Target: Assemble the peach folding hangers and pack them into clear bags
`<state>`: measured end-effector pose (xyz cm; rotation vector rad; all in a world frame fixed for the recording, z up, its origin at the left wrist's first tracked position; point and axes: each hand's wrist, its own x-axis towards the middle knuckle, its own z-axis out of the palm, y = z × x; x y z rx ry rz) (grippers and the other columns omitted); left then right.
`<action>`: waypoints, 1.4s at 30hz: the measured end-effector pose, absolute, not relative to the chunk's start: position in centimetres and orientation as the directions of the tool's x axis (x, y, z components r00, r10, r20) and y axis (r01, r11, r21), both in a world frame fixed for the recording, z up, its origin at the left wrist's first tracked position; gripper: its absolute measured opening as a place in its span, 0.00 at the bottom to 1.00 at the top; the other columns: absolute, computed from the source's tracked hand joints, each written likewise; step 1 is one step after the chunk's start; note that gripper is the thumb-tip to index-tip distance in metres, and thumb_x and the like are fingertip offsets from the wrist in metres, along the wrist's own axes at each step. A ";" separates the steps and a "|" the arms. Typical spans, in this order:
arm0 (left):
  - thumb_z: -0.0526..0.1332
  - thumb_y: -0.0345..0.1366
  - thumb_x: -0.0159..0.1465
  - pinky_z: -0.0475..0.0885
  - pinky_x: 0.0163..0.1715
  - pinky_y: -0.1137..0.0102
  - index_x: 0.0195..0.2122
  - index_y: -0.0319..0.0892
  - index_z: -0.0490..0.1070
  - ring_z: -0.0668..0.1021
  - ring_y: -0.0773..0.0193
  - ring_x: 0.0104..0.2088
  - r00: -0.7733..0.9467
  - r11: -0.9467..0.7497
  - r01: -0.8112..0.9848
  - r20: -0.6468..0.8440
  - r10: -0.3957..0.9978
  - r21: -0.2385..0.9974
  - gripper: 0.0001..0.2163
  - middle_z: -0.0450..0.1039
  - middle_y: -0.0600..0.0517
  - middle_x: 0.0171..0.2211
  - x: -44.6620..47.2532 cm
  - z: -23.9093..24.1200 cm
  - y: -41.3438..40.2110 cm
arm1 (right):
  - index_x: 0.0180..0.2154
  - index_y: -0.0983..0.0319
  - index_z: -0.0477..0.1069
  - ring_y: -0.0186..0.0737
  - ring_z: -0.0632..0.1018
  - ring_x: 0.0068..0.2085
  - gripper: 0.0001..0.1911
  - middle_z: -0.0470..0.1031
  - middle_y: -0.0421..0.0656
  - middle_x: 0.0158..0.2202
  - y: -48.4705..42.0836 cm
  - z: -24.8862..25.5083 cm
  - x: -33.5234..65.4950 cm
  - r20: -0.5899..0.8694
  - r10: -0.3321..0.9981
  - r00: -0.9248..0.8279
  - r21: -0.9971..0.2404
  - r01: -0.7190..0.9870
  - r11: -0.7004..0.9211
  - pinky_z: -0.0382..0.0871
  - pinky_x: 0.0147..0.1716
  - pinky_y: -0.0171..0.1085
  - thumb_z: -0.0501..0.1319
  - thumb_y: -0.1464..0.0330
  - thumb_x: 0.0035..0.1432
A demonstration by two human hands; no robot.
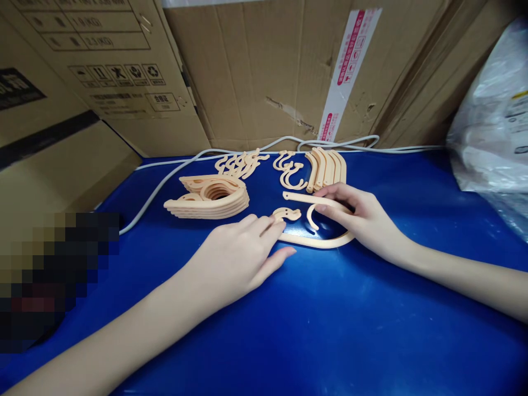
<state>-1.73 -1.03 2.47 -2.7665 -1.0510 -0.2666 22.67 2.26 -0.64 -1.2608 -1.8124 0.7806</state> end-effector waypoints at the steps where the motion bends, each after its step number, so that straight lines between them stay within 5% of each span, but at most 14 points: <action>1: 0.49 0.42 0.73 0.76 0.31 0.64 0.51 0.35 0.73 0.81 0.55 0.39 0.734 -0.727 0.674 0.239 0.636 -0.132 0.19 0.79 0.46 0.44 -1.7 2.7 -1.2 | 0.42 0.60 0.74 0.40 0.77 0.36 0.14 0.79 0.44 0.37 2.3 -0.6 22.7 0.242 0.946 -0.218 -0.817 0.480 0.319 0.71 0.32 0.38 0.62 0.58 0.61; 4: 0.51 0.36 0.71 0.72 0.26 0.65 0.49 0.35 0.74 0.80 0.57 0.33 0.738 -0.702 0.673 0.275 0.616 -0.235 0.15 0.78 0.48 0.35 -1.7 3.0 -1.2 | 0.41 0.60 0.74 0.41 0.77 0.36 0.13 0.79 0.44 0.37 2.3 -0.6 22.7 0.259 0.925 -0.278 -0.770 0.520 0.371 0.70 0.33 0.39 0.60 0.58 0.63; 11: 0.51 0.28 0.67 0.74 0.45 0.61 0.52 0.33 0.72 0.78 0.54 0.47 0.773 -0.759 0.626 0.271 0.574 -0.177 0.16 0.77 0.44 0.49 -2.0 2.2 -0.4 | 0.40 0.58 0.75 0.48 0.76 0.45 0.06 0.77 0.46 0.41 2.4 -0.8 22.8 0.380 0.857 -0.347 -0.546 0.664 0.511 0.66 0.45 0.49 0.60 0.64 0.63; 19: 0.52 0.30 0.68 0.74 0.38 0.61 0.46 0.36 0.73 0.79 0.53 0.41 0.741 -0.742 0.663 0.229 0.631 -0.098 0.12 0.78 0.45 0.41 -1.8 2.2 -0.3 | 0.42 0.58 0.77 0.49 0.76 0.46 0.08 0.77 0.47 0.42 2.6 -1.4 23.0 0.370 0.864 -0.340 -0.507 0.706 0.495 0.65 0.46 0.50 0.59 0.68 0.63; 31: 0.54 0.29 0.66 0.67 0.28 0.66 0.39 0.39 0.72 0.77 0.58 0.33 0.745 -0.720 0.666 0.229 0.627 -0.196 0.08 0.73 0.50 0.32 -1.9 2.6 -0.6 | 0.44 0.56 0.71 0.49 0.74 0.48 0.07 0.77 0.45 0.46 2.2 -1.1 22.7 0.377 0.855 -0.356 -0.422 0.756 0.500 0.60 0.44 0.48 0.58 0.68 0.64; 39: 0.53 0.28 0.66 0.67 0.26 0.66 0.35 0.39 0.70 0.78 0.58 0.31 0.740 -0.727 0.667 0.259 0.621 -0.162 0.08 0.73 0.51 0.29 -2.2 2.6 -0.4 | 0.42 0.59 0.76 0.46 0.72 0.41 0.15 0.75 0.48 0.43 0.3 -0.3 22.0 0.474 0.563 -0.677 -0.029 0.627 0.778 0.61 0.38 0.45 0.59 0.56 0.64; 42: 0.53 0.28 0.67 0.68 0.29 0.67 0.37 0.40 0.71 0.78 0.58 0.33 0.727 -0.729 0.677 0.246 0.641 -0.103 0.07 0.74 0.51 0.31 -2.4 2.4 -0.3 | 0.39 0.62 0.75 0.43 0.73 0.39 0.12 0.75 0.48 0.41 0.1 -0.3 21.9 0.469 0.498 -0.729 0.004 0.566 0.824 0.64 0.35 0.42 0.56 0.61 0.67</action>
